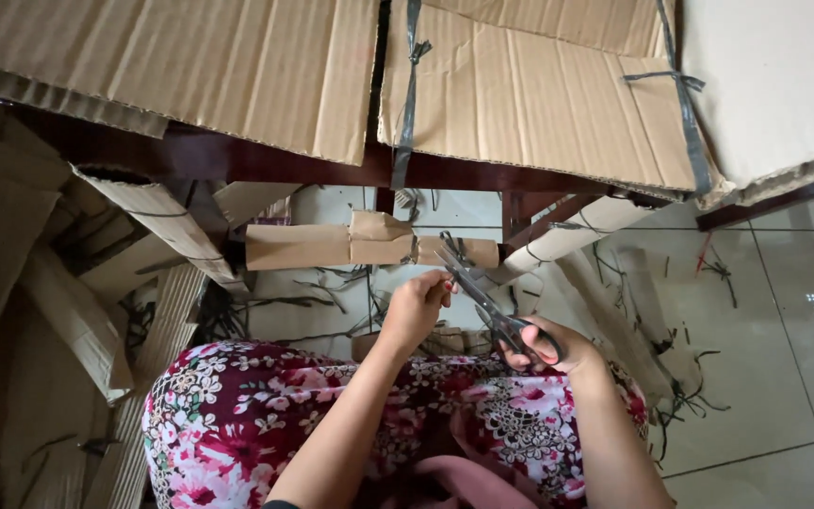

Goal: The person sits on the floor and uses black tape and scissors to secure cardboard pieces to a wooden frame. They repeatedly wrap tape around joints, cut the tape, and press it down to reinforce the structure.

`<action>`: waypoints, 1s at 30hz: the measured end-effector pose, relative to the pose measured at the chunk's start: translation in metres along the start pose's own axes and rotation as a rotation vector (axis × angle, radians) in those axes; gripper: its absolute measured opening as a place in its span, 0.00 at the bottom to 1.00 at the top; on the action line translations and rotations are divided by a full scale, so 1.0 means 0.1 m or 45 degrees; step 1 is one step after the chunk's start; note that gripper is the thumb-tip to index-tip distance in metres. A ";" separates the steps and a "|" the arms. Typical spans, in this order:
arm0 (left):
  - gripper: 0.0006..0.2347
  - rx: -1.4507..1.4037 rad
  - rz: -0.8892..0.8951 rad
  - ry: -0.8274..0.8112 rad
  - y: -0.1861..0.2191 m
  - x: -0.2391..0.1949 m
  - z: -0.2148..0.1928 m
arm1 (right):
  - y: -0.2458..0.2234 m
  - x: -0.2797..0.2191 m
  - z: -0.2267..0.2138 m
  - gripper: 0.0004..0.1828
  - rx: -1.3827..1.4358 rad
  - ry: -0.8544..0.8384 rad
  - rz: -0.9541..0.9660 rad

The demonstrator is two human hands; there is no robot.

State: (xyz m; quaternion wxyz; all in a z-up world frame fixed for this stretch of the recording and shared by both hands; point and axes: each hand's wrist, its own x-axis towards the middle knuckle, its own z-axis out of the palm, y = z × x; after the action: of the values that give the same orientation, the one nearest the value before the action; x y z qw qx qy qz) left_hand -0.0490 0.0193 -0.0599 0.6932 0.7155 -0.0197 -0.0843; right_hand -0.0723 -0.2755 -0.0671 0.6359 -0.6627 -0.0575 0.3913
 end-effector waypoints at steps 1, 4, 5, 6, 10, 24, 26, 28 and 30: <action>0.10 0.000 -0.002 0.001 -0.01 0.00 0.00 | 0.05 0.00 -0.02 0.49 0.001 -0.002 0.002; 0.09 0.029 0.003 0.001 -0.06 0.01 0.00 | 0.08 -0.01 -0.02 0.51 0.047 0.010 0.024; 0.09 0.038 0.017 -0.002 -0.10 0.03 0.01 | 0.01 -0.01 0.01 0.51 0.005 -0.013 0.036; 0.09 0.048 0.032 -0.006 -0.13 0.05 0.03 | -0.07 -0.02 0.04 0.52 -0.038 -0.035 0.048; 0.10 0.045 0.011 -0.015 -0.16 0.08 -0.01 | -0.08 0.01 0.02 0.53 -0.074 -0.068 0.101; 0.10 0.596 0.115 -0.200 -0.27 -0.16 0.02 | 0.40 0.01 -0.27 0.23 0.013 0.170 0.180; 0.09 0.962 0.253 -0.125 -0.96 -0.31 0.24 | -0.01 0.06 0.01 0.15 -0.353 0.160 0.234; 0.09 1.330 0.391 -0.048 -1.29 -0.51 0.38 | -0.11 0.15 0.23 0.12 -0.717 0.136 0.279; 0.18 1.290 -0.480 -0.691 -1.22 -0.69 0.43 | 0.04 0.26 0.38 0.19 -0.984 0.078 0.414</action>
State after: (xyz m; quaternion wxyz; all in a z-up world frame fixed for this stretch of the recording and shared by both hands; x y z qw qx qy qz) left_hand -0.1341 -0.0087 -0.1762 0.2094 0.9007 -0.1064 -0.3655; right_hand -0.0788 -0.2306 -0.0781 0.2720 -0.8642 -0.0759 0.4164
